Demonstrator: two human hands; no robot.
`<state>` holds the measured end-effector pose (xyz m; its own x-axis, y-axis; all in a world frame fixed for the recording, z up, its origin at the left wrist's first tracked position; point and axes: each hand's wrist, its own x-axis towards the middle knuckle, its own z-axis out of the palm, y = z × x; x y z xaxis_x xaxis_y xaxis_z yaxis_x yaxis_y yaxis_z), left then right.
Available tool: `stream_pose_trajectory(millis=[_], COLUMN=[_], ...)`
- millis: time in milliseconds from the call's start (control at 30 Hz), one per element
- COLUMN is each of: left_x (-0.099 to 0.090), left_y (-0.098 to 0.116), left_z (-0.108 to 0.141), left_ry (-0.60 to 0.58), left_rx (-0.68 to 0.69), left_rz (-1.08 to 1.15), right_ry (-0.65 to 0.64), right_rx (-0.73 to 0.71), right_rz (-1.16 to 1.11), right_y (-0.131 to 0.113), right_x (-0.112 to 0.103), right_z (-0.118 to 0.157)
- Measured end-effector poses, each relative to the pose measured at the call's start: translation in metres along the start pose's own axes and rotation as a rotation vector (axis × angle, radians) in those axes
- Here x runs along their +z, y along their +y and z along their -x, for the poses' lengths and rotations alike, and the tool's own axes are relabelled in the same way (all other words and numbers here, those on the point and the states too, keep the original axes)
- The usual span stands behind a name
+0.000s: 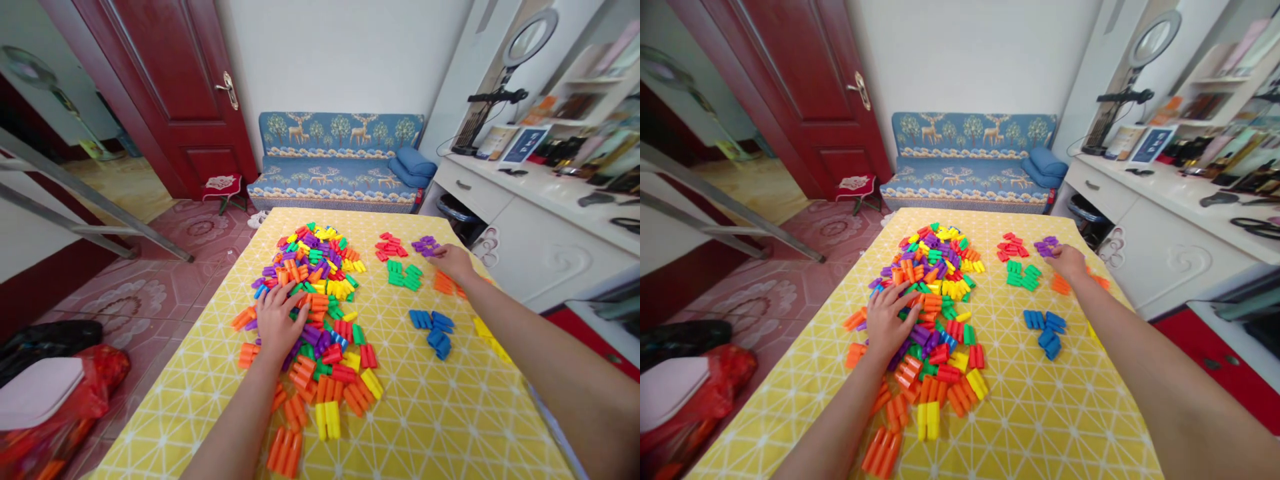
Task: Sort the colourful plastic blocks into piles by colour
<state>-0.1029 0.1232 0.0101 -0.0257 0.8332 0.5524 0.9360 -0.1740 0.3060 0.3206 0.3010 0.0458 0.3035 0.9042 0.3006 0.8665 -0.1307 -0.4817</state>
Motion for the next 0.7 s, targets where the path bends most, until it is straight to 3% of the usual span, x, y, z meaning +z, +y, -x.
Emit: stream_pose_trajectory(millis=[167, 400, 567, 700], left_x=[-0.002, -0.001, 0.0, -0.001], left_y=[0.001, 0.0, -0.001, 0.001], left_z=[-0.001, -0.001, 0.0, 0.0], left_ry=[-0.005, -0.006, -0.01, -0.002], left_rx=[0.0, -0.006, -0.009, -0.016], left_rz=[0.001, 0.003, 0.009, 0.011], right_ry=[-0.058, 0.036, 0.055, 0.036], right_rx=[0.153, 0.207, 0.157, -0.035], right_rz=[0.129, 0.025, -0.174, -0.354], right_y=[0.023, 0.023, 0.005, -0.03], right_x=[0.007, 0.025, 0.027, 0.029], right_z=[-0.037, -0.044, -0.032, 0.008])
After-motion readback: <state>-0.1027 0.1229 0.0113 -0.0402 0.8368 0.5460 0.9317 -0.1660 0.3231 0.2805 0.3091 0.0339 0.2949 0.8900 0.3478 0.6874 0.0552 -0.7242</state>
